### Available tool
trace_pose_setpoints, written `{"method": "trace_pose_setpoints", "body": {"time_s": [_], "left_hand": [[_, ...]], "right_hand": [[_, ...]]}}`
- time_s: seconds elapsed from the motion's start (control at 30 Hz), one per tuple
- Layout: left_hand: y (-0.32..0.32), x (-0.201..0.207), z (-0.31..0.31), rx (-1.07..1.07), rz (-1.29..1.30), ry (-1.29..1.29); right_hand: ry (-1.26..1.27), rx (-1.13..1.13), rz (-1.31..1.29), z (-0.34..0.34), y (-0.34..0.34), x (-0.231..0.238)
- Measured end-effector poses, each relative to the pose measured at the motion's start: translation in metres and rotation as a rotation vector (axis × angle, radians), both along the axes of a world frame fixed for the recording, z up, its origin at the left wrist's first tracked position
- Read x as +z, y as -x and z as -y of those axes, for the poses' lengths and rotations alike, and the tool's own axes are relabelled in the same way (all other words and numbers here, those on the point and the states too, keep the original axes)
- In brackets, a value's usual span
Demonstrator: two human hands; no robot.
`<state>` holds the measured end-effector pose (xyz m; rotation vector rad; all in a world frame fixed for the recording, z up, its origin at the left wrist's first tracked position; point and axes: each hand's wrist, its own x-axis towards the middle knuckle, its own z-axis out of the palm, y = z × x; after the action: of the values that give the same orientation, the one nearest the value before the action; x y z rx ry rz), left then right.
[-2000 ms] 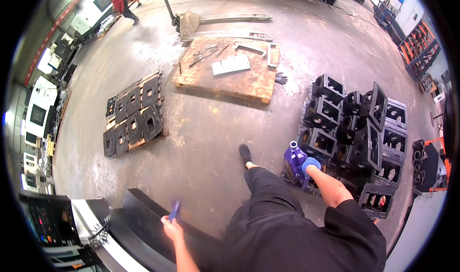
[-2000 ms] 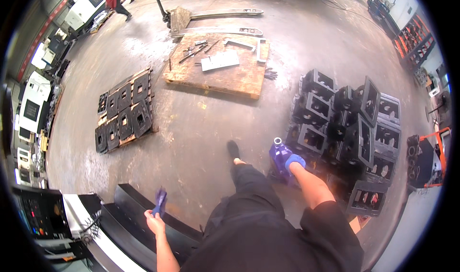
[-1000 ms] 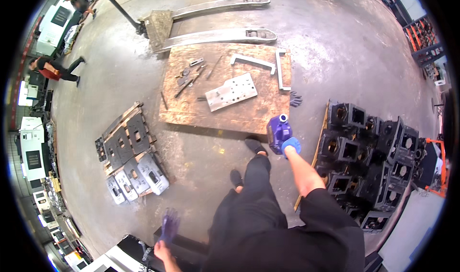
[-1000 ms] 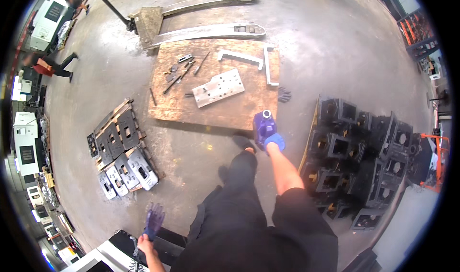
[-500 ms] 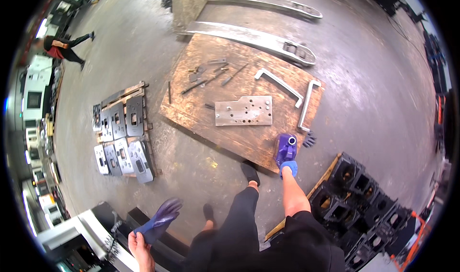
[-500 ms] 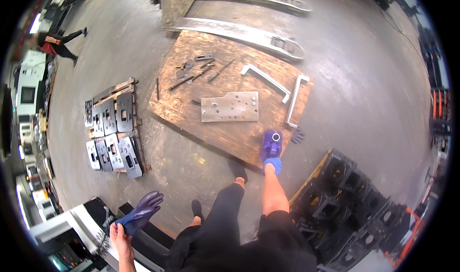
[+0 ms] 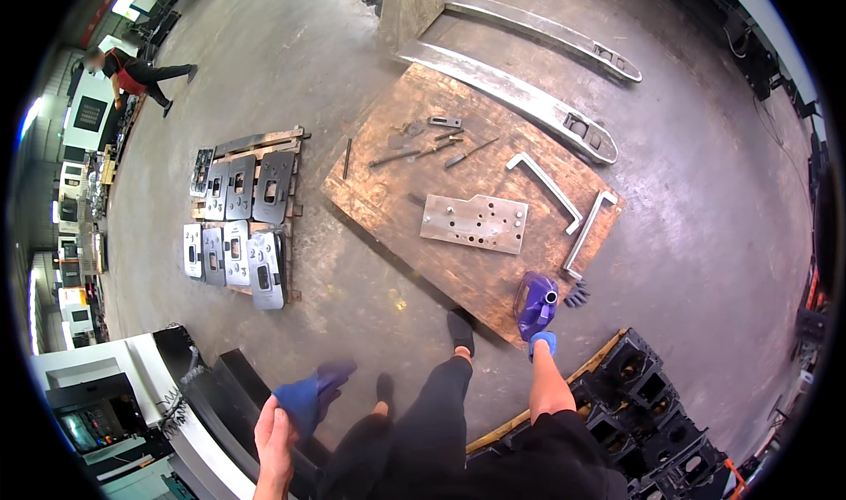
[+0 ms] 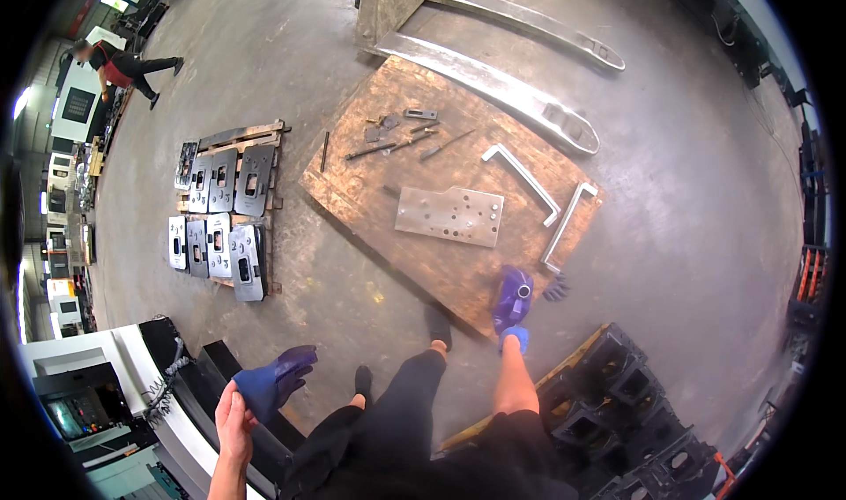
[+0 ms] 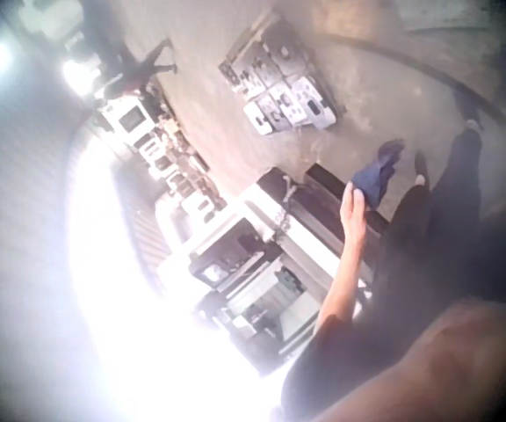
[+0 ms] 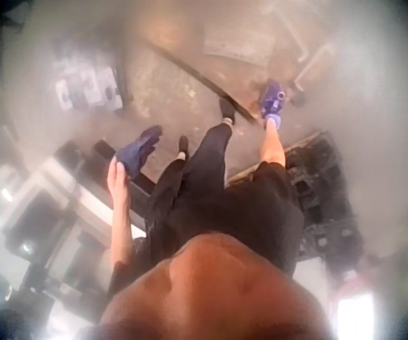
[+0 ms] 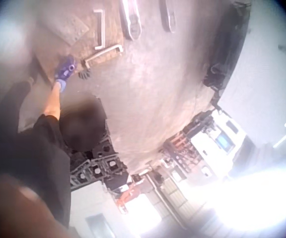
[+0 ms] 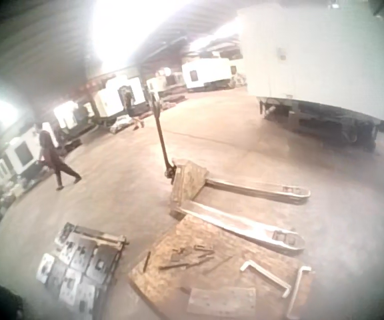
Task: The person opens a cabinet to pour fluid from a container into a reservoir, walks across a workshop to retrieve a metal part from a pallet, and places the part onto a fixture inside a CNC machine before interacting with the control panel.
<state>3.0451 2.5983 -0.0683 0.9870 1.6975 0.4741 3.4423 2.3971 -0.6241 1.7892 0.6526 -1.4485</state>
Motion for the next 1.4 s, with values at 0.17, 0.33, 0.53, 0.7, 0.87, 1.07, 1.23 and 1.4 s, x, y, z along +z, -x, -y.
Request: {"method": "trace_pose_setpoints", "body": {"time_s": [0.17,0.33,0.53,0.7,0.87,1.07,1.23,1.4], "left_hand": [[0.020,0.019,0.025,0.019,0.194,0.091],[0.050,0.017,0.028,0.015,0.407,0.084],[0.119,0.004,0.072,0.200,0.623,-0.014],[0.168,0.021,0.102,0.230,0.810,-0.087],[0.215,0.011,0.153,0.337,0.931,-0.169],[0.273,0.048,0.218,0.506,0.911,-0.227],[0.336,0.004,0.266,0.883,0.862,-0.255],[0.395,-0.073,0.305,1.212,0.767,-0.202]], "right_hand": [[-0.003,0.647,-0.335,-0.012,0.025,0.048],[-0.847,-0.503,-0.041,-0.030,0.051,0.085],[-0.902,-0.552,-0.538,-0.145,0.140,0.289],[-0.845,-0.469,-1.144,-0.190,0.272,0.475],[-0.790,0.291,-1.152,-0.177,0.418,0.538],[-0.910,0.782,-1.038,-0.132,0.556,0.573],[-0.746,0.574,-1.222,-0.101,0.642,0.559],[-0.433,0.682,-1.355,-0.058,0.710,0.530]]}}
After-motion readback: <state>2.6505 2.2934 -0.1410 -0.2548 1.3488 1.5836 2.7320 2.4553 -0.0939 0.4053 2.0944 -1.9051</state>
